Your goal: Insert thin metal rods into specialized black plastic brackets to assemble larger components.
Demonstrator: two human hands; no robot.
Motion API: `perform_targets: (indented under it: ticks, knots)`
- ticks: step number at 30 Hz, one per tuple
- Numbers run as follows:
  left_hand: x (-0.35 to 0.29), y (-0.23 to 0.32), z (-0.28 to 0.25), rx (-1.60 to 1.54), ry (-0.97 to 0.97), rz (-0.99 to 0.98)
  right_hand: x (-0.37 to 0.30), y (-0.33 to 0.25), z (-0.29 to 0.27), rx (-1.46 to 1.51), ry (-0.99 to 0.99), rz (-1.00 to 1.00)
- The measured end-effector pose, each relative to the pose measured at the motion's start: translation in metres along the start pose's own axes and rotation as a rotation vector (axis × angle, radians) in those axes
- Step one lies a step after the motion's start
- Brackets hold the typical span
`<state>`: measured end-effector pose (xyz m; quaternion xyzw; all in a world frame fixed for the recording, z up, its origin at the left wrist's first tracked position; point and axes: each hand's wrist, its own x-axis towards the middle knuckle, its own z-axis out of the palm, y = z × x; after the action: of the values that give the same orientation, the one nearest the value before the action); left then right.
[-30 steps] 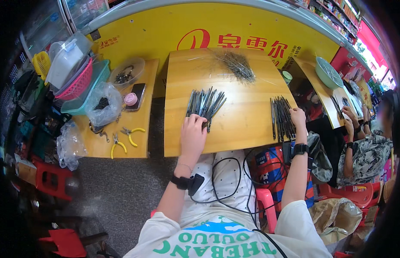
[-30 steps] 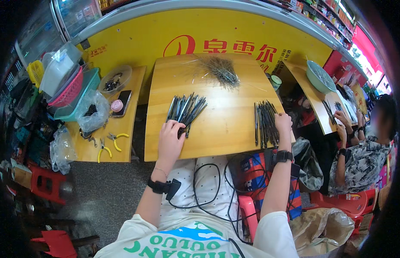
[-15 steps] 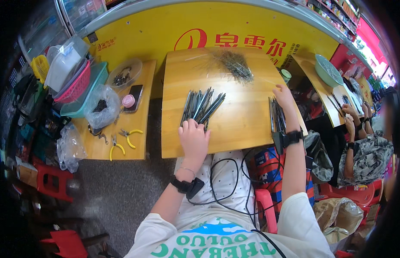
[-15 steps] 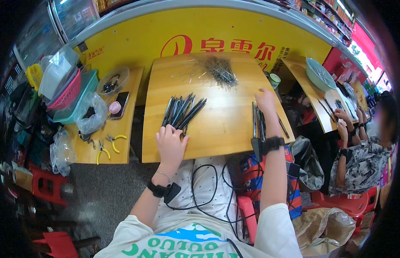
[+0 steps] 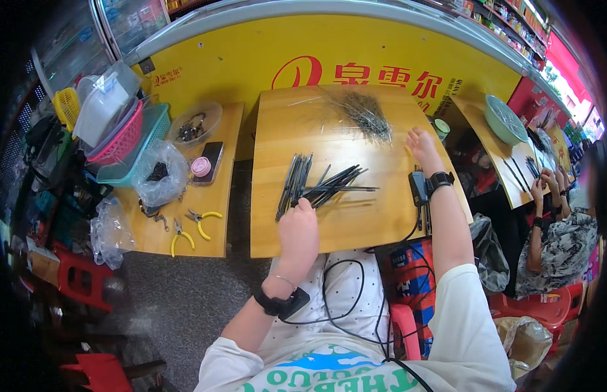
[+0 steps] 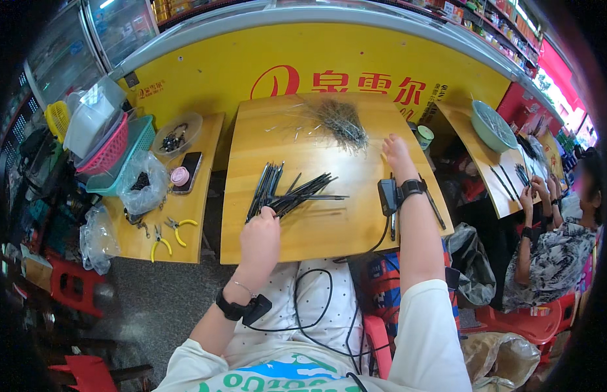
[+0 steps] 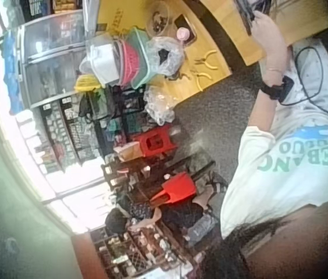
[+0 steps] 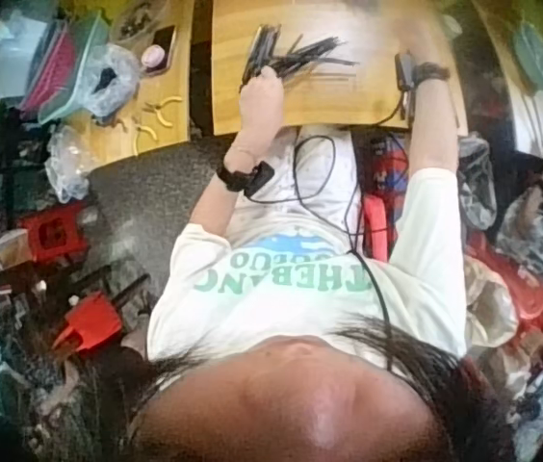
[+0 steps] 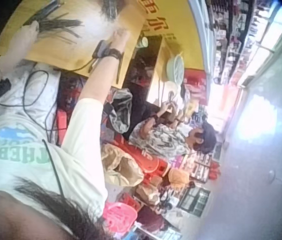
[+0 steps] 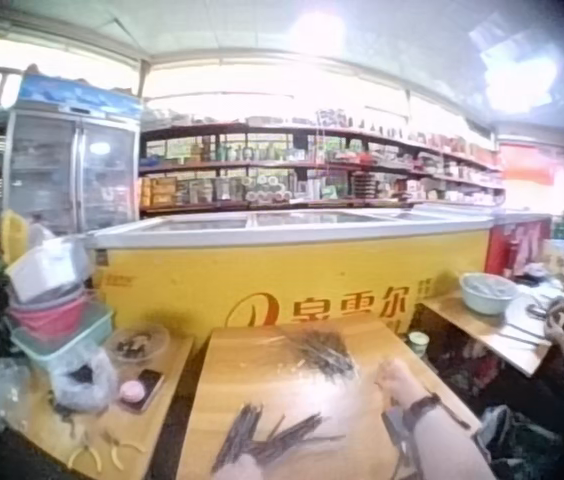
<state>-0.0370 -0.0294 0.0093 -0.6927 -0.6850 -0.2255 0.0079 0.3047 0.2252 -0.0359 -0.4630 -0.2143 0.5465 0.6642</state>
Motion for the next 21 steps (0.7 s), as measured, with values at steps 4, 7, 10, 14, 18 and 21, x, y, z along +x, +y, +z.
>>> perform_targets:
  ticks: [4, 7, 10, 14, 18, 21]
  knots:
    - [0.014, -0.02, -0.001, -0.114, 0.112, 0.017, -0.004, -0.015, 0.031, -0.382, -0.098, -0.267]
    - [0.026, -0.023, -0.003, -0.319, 0.144, -0.004, 0.007, -0.027, 0.047, -0.658, 0.008, -0.428]
    - [0.031, -0.016, -0.022, -0.576, 0.156, -0.08, 0.019, -0.031, 0.041, -0.575, 0.023, -0.467]
    - [0.029, -0.027, -0.038, -0.655, 0.201, -0.185, -0.002, -0.022, 0.068, -0.505, 0.079, -0.443]
    - [0.024, -0.034, -0.04, -0.719, 0.232, -0.219, 0.007, -0.01, 0.059, -0.263, 0.392, -0.373]
    - [0.018, -0.035, -0.034, -0.843, 0.222, -0.253, 0.026, -0.004, 0.031, -0.211, 0.322, -0.216]
